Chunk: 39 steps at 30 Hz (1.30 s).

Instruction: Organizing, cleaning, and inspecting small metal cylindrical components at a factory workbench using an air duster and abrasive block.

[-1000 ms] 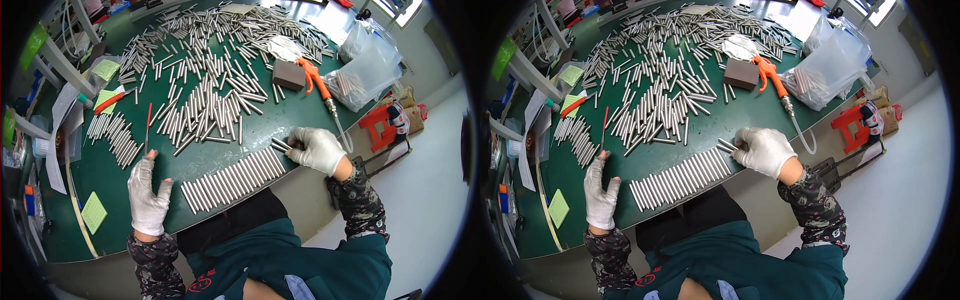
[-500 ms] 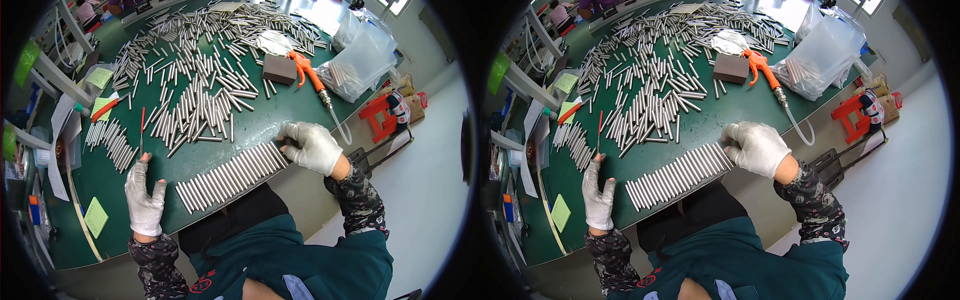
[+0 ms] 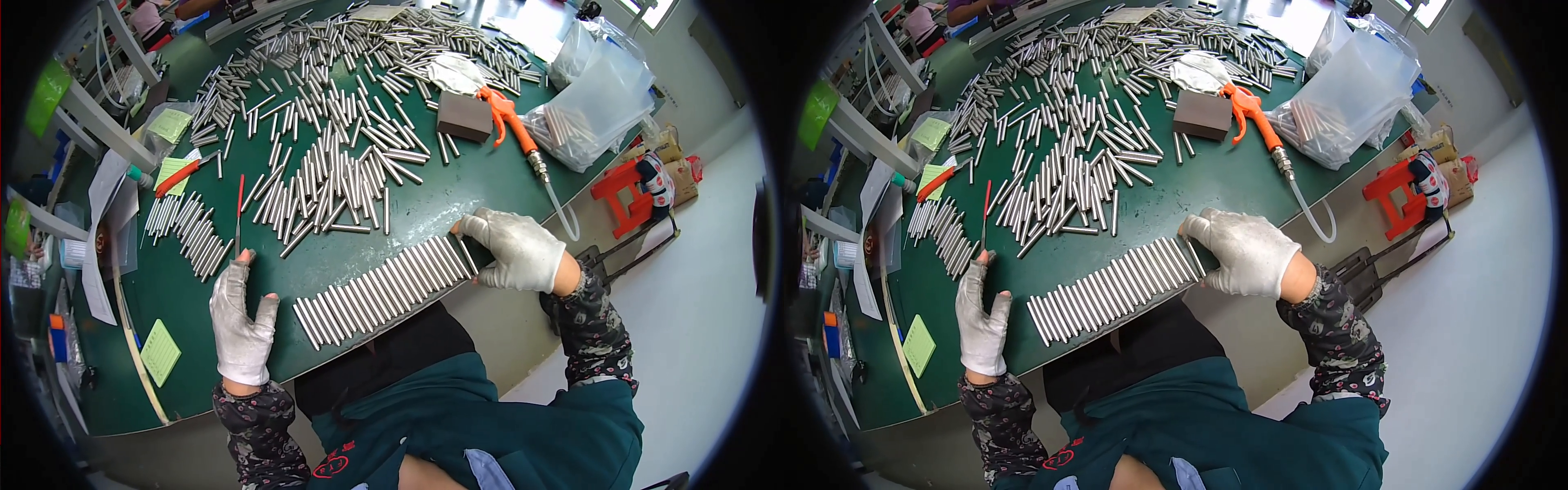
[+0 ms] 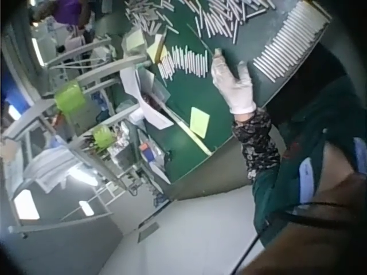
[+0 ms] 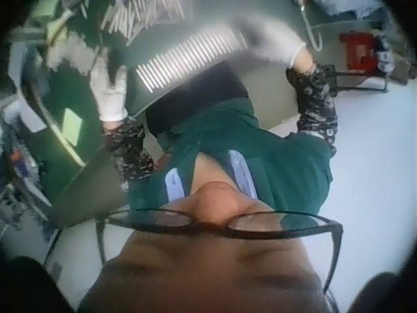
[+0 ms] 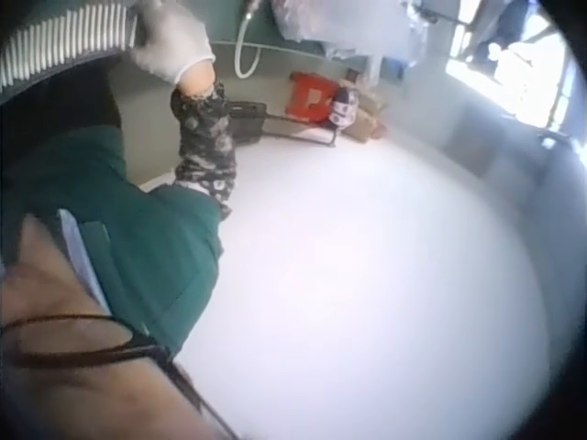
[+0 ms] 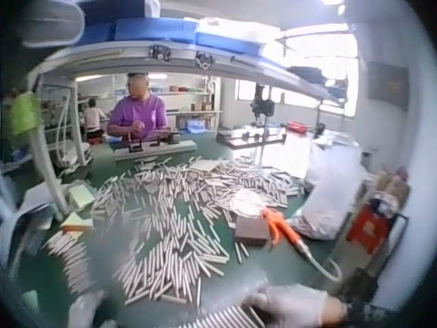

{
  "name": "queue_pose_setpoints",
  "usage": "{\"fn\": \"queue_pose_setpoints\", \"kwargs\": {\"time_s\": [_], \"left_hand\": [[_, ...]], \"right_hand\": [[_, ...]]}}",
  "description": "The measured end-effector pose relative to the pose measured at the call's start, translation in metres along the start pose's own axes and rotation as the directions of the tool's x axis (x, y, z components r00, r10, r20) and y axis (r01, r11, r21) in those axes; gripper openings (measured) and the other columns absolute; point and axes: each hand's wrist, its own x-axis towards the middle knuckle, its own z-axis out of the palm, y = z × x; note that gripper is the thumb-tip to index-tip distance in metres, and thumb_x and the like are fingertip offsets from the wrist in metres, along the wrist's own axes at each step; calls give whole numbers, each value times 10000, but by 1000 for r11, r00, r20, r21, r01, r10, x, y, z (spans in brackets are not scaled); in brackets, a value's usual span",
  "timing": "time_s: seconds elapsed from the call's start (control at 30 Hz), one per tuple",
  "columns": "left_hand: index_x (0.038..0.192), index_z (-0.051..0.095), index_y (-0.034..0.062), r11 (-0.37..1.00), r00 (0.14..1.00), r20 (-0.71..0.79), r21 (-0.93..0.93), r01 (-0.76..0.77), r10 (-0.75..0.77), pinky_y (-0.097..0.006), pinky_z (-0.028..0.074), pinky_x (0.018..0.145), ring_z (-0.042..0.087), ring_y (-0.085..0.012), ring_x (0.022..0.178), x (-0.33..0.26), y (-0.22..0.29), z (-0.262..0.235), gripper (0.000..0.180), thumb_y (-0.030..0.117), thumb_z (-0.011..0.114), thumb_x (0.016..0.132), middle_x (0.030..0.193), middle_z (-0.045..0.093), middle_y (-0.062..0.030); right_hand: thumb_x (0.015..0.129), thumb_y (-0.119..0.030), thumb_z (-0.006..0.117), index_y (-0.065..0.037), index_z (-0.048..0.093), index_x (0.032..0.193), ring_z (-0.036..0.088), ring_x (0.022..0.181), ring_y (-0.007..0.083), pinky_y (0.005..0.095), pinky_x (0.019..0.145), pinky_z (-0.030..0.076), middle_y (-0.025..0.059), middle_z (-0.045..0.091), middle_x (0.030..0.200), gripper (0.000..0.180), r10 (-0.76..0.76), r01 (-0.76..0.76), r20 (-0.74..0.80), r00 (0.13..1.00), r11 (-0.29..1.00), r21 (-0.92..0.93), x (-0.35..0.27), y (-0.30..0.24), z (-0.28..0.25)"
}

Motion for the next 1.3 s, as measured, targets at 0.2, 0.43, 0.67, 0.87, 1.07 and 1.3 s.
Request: {"fn": "queue_pose_setpoints", "kwargs": {"time_s": [0.2, 0.43, 0.67, 0.87, 1.07, 1.3], "left_hand": [[1288, 484, 4, 1000, 1000, -4, 9, -10, 10, -396, 409, 962, 542, -326, 1102, 0, 2, -1, 537, 230, 649, 829, 1195, 571, -169], [1291, 480, 1, 1000, 1000, -5, 0, 9, -9, -394, 409, 967, 543, -322, 1106, -1, 1, 0, 543, 217, 651, 824, 1194, 571, -171], [1306, 472, 16, 998, 999, -3, -58, 31, -32, -393, 405, 975, 540, -319, 1114, 1, 0, 1, 549, 210, 650, 824, 1205, 569, -165], [1311, 471, 25, 999, 1000, -9, -33, 16, -16, -394, 411, 967, 545, -318, 1108, 0, 0, 1, 551, 243, 648, 837, 1202, 570, -163], [1308, 472, 22, 1000, 1000, -7, -10, 5, -5, -398, 420, 955, 550, -320, 1101, -2, -1, 0, 560, 272, 649, 839, 1192, 576, -166], [1301, 474, 18, 1000, 1000, -4, -12, -9, 9, -398, 421, 954, 549, -328, 1101, 2, -1, 3, 561, 285, 650, 840, 1194, 574, -170]], "right_hand": [[687, -39, 655, -10, 548, 1173, 577, 939, 349, 382, 828, 475, 172, 608, 1000, 498, 8, 8, -153, 988, 995, 101, -9, 25, 7], [837, -13, 582, 29, 620, 979, 594, 763, 159, 285, 720, 480, 88, 633, 848, 153, 247, -99, -265, 932, 878, 468, -7, 22, -7], [816, -99, 557, 15, 648, 929, 603, 748, 143, 268, 729, 486, 78, 666, 801, 185, 258, -281, 113, 959, 849, 447, 18, 28, -14], [766, -132, 568, -34, 650, 1032, 637, 683, 247, 336, 686, 508, 141, 655, 757, 295, 177, -123, -79, 981, 884, 452, 21, 12, 13], [686, -236, 773, -40, 429, 1343, 582, 873, 287, 381, 787, 475, 145, 575, 993, 767, -72, 69, 10, 997, 984, 166, 2, 3, 2], [659, -238, 770, -46, 413, 1354, 547, 999, 357, 421, 836, 458, 157, 566, 1048, 805, -19, 21, 111, 994, 1000, -17, 9, 1, 4]]}}
